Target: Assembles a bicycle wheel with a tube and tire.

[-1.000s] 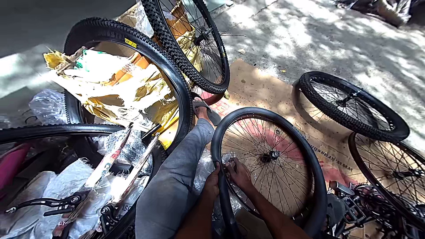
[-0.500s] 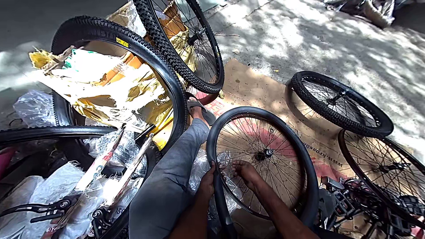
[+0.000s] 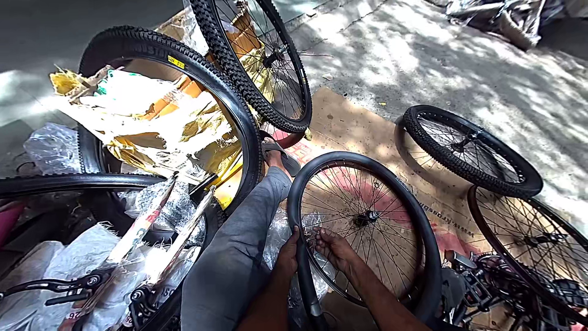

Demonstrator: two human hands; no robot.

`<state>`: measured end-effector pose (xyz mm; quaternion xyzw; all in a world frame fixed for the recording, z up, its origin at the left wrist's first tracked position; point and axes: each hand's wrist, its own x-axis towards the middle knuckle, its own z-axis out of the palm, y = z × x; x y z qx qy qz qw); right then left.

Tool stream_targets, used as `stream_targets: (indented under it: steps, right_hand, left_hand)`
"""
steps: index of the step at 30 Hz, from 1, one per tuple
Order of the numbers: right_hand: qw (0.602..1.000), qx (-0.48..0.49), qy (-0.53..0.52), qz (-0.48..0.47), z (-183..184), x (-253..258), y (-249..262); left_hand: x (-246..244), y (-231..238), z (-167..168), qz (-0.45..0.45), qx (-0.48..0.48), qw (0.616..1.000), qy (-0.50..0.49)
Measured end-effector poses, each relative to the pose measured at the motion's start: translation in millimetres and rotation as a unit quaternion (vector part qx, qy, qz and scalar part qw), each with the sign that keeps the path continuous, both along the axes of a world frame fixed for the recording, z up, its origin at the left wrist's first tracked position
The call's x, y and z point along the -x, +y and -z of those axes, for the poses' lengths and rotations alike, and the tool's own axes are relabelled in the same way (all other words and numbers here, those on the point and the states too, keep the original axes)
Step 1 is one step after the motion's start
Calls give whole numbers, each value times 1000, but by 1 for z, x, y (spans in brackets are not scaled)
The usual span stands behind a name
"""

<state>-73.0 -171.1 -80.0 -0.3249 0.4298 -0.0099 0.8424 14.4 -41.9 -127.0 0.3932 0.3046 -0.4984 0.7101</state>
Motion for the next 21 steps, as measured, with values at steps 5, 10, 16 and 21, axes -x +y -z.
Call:
stream_targets:
  steps: [5, 10, 16, 21]
  right_hand:
    - [990, 107, 71, -51, 1, -6, -2]
    - [935, 273, 164, -157, 5, -15, -4]
    - [906, 318, 164, -229, 4, -26, 9]
    - [951, 228, 106, -182, 10, -16, 8]
  left_hand:
    - [-1, -1, -2, -4, -7, 1000, -5]
    - [-1, -1, 0, -13, -2, 1000, 4]
    - [-1, 0, 2, -11, -5, 1000, -9]
    - [1, -1, 4, -4, -17, 1000, -13]
